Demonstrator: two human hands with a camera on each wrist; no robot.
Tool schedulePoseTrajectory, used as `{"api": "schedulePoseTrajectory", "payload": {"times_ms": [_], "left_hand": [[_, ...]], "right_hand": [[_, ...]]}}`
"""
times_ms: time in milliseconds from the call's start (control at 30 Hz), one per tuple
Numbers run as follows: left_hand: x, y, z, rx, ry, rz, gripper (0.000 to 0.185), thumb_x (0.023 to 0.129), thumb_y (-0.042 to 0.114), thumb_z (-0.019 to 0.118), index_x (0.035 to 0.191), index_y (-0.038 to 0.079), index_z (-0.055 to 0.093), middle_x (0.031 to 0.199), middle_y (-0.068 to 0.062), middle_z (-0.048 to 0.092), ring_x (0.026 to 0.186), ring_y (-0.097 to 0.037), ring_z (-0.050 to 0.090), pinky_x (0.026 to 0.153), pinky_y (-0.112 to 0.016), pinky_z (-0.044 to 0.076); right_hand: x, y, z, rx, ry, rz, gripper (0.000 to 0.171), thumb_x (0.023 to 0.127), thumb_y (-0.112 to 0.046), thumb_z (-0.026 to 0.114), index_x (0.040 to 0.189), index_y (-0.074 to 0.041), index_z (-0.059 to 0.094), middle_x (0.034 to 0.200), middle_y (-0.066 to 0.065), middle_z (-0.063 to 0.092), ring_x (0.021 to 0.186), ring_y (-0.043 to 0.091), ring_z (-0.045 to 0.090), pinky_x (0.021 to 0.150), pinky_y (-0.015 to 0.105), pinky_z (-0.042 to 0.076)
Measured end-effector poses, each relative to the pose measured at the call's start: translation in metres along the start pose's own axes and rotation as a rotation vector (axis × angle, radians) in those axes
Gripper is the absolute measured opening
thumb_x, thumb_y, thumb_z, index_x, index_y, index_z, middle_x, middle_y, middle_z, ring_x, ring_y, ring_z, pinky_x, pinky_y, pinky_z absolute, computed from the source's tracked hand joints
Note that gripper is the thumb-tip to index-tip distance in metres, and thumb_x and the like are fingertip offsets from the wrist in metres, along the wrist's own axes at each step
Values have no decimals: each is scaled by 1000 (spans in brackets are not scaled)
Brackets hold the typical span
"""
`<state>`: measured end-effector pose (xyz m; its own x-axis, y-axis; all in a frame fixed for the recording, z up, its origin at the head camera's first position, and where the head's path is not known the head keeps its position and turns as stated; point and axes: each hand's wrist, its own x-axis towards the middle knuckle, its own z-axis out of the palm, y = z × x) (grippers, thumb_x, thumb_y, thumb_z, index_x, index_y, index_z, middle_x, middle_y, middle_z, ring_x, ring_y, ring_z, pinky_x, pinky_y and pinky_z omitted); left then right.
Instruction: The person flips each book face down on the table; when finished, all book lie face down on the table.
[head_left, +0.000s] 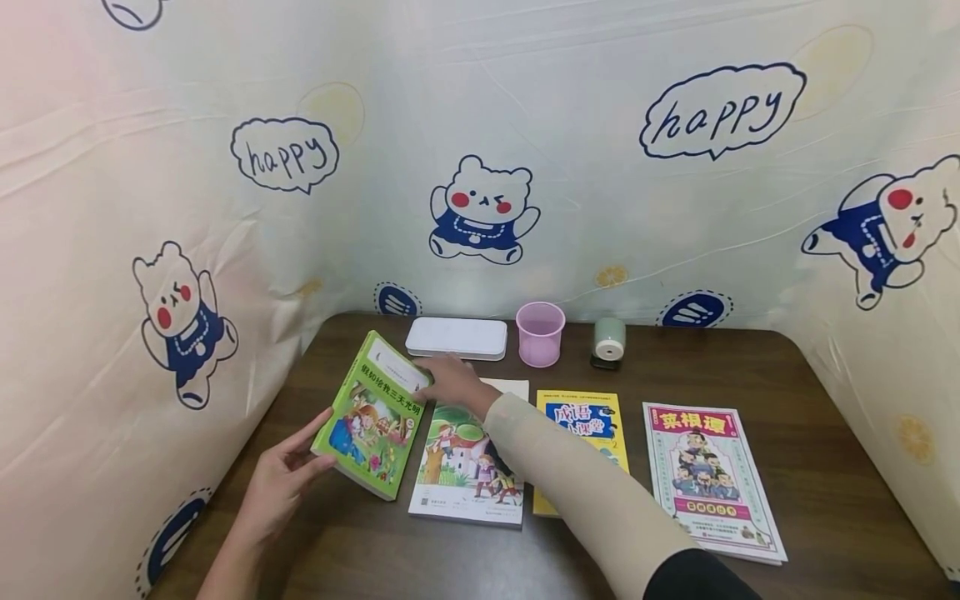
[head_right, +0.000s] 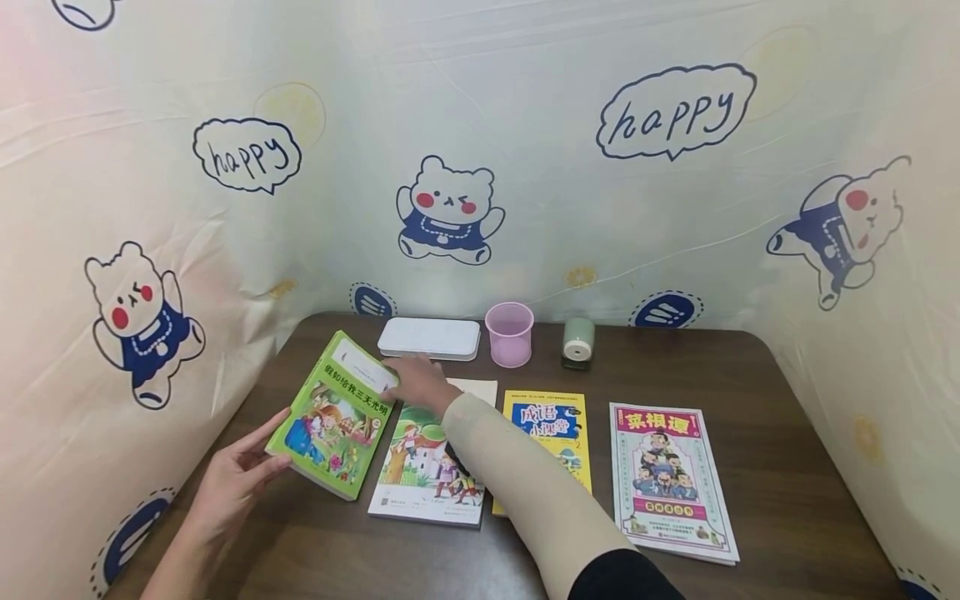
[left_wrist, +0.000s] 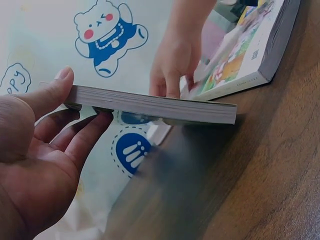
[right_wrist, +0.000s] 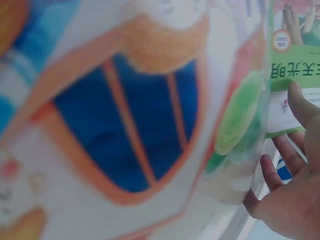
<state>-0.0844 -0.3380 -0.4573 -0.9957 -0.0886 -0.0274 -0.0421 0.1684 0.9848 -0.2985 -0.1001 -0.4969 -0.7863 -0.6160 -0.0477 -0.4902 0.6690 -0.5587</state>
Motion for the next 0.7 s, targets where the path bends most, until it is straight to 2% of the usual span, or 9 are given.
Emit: {"api": "schedulePoseTrajectory", "payload": {"times_ms": [167,333,533,700], "left_hand": [[-1,6,4,119,28,2,64,94,9,75,153,10,50,119,19,70,91,-14,70,80,-26,60],[-2,8,9,177,33,37,61,95,8,74,151,9,52,120,19,70,92,-13,68,80,-27,59],[-3,10,13,207,20,97,59,94,7,75,149,6,55,121,18,70,90,-12,67,77,-28,60],[-3,10,15,215,-1,114,59,94,10,76,149,8,55,127,20,67,94,-11,67,77,-27,59]], "right_hand": [[5,-5,-6,33,-2,-32,75,92,-47,74,158,-28,44,145,-10,61,130,15,54,112,43,40],[10,-11,-12,60,8,-63,78,94,-50,71,160,-25,39,148,-5,59,128,15,57,112,38,44],[9,-23,-21,227,13,-78,74,98,-45,69,161,-22,37,154,2,54,132,19,59,108,35,50],[5,-34,-30,357,38,-68,74,99,-47,67,161,-21,36,157,5,50,136,25,56,105,38,52]]}}
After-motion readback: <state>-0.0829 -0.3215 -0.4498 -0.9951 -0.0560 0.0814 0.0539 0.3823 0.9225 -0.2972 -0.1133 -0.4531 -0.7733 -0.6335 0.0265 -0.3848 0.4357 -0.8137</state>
